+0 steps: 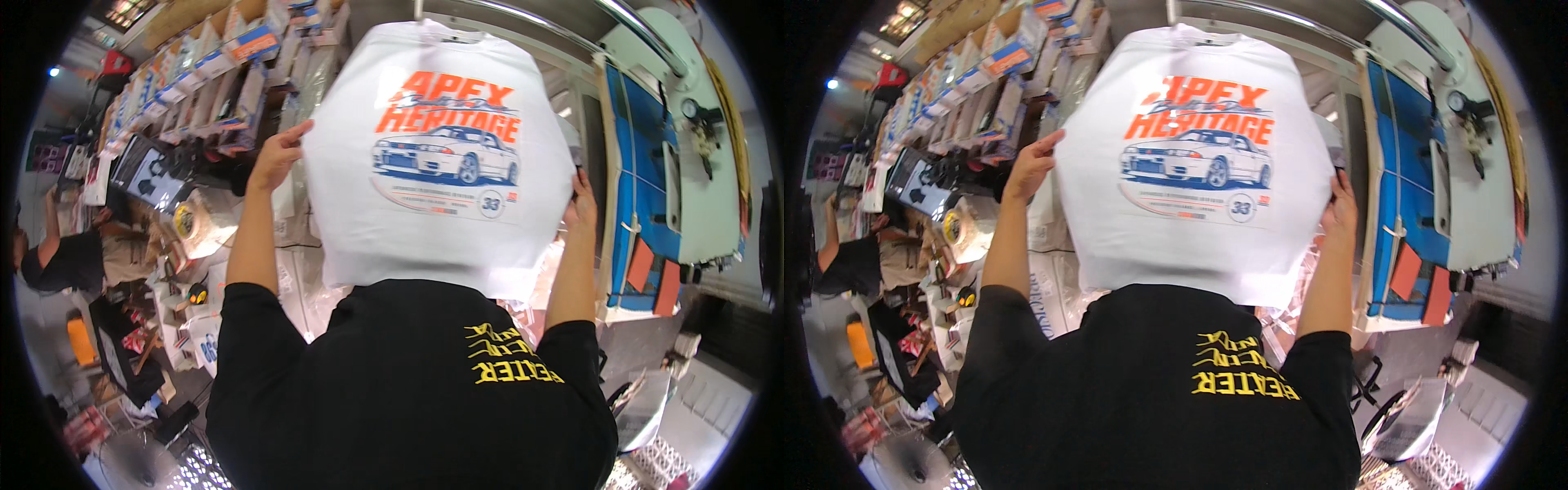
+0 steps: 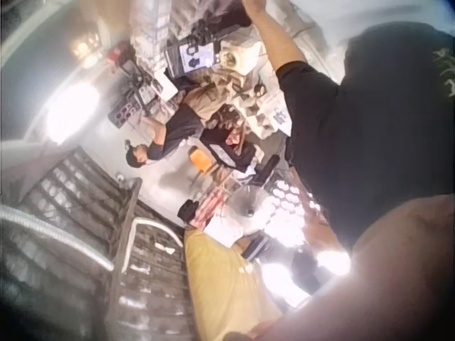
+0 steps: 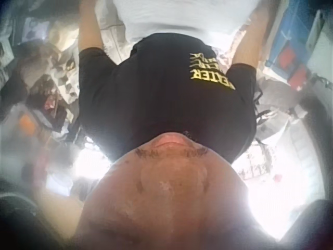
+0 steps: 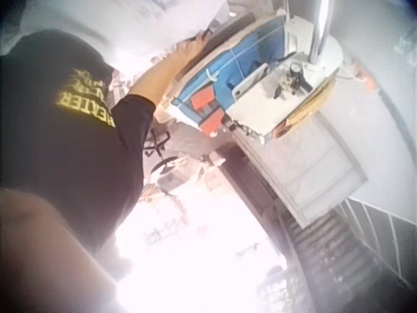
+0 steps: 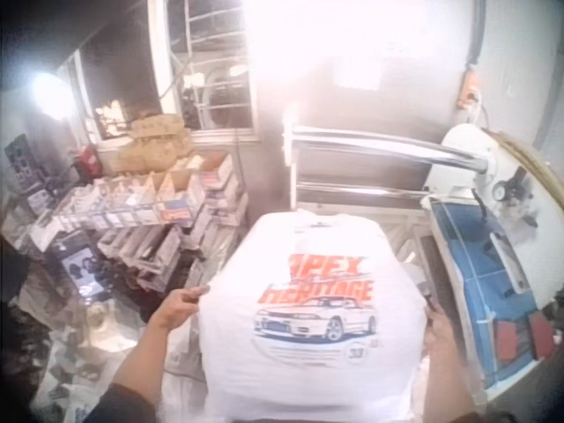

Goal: The person positions a white t-shirt on a heat press, aligns a graphic transfer, trims it with scissors, and peels the carrier sheet from another printed black shirt.

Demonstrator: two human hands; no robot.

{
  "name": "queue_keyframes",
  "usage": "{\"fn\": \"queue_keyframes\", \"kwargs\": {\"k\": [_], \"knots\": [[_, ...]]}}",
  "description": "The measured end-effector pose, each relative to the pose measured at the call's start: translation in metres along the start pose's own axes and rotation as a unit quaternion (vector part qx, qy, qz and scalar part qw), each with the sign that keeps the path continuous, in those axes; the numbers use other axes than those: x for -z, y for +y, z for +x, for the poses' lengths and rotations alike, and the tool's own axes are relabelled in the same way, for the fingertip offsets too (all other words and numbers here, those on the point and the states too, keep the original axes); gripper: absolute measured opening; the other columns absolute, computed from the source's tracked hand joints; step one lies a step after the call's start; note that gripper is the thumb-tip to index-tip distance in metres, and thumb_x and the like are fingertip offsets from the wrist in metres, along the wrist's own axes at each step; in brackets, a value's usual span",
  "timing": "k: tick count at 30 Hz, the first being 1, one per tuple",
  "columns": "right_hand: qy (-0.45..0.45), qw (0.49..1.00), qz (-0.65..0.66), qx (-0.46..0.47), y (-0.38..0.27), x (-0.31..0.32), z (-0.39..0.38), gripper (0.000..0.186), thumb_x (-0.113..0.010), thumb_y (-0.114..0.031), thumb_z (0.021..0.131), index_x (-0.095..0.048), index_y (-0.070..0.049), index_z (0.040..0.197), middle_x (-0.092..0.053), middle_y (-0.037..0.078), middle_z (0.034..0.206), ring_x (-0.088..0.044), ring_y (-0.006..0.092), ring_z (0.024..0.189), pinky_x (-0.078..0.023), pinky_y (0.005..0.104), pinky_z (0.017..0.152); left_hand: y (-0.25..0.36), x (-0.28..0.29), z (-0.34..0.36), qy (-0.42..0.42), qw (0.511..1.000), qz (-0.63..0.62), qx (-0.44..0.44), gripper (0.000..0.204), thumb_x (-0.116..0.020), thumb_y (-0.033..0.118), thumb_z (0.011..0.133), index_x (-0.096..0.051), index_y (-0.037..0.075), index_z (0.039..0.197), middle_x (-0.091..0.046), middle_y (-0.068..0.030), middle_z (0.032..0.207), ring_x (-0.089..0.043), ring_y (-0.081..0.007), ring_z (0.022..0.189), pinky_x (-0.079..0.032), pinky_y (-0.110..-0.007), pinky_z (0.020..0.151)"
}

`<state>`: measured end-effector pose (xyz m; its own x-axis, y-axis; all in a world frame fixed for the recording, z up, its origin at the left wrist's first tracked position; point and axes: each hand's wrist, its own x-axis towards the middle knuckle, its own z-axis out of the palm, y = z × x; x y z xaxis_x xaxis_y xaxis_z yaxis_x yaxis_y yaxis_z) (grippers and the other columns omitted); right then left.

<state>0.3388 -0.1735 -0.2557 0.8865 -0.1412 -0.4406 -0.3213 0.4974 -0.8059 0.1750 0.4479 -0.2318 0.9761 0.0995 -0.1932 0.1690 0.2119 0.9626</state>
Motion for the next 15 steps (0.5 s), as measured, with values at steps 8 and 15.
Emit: {"fn": "queue_keyframes", "kwargs": {"k": [8, 15], "knots": [[0.049, 0.998, 0.035, 0.023, -0.002, -0.008, 0.0, 0.035, -0.061, 0.004, 0.094, -0.057, -0.001, 0.128, -0.065, 0.015, 0.121, -0.062, 0.0255, 0.11, -0.054, 0.0382, 0.096, -0.009, 0.0, 0.004, 0.023, 1.0, 0.008, -0.009, 0.068, -0.053, -0.004, 0.07, -0.054, -0.006, 0.138, -0.063, -0.0102, 0.131, -0.061, -0.015, 0.11, -0.045, -0.024, 0.094], [-0.022, 0.671, -0.603, 0.431, 0.026, -0.023, -0.062, 0.033, -0.07, -0.008, 0.085, -0.066, -0.003, 0.117, -0.064, 0.018, 0.122, -0.061, 0.0358, 0.113, -0.05, 0.0429, 0.097, -0.024, -0.081, -0.02, 0.194, 0.812, 0.482, -0.264, 0.024, -0.064, 0.008, 0.085, -0.071, 0.004, 0.108, -0.067, -0.0164, 0.117, -0.063, -0.0347, 0.109, -0.048, -0.041, 0.097]]}}
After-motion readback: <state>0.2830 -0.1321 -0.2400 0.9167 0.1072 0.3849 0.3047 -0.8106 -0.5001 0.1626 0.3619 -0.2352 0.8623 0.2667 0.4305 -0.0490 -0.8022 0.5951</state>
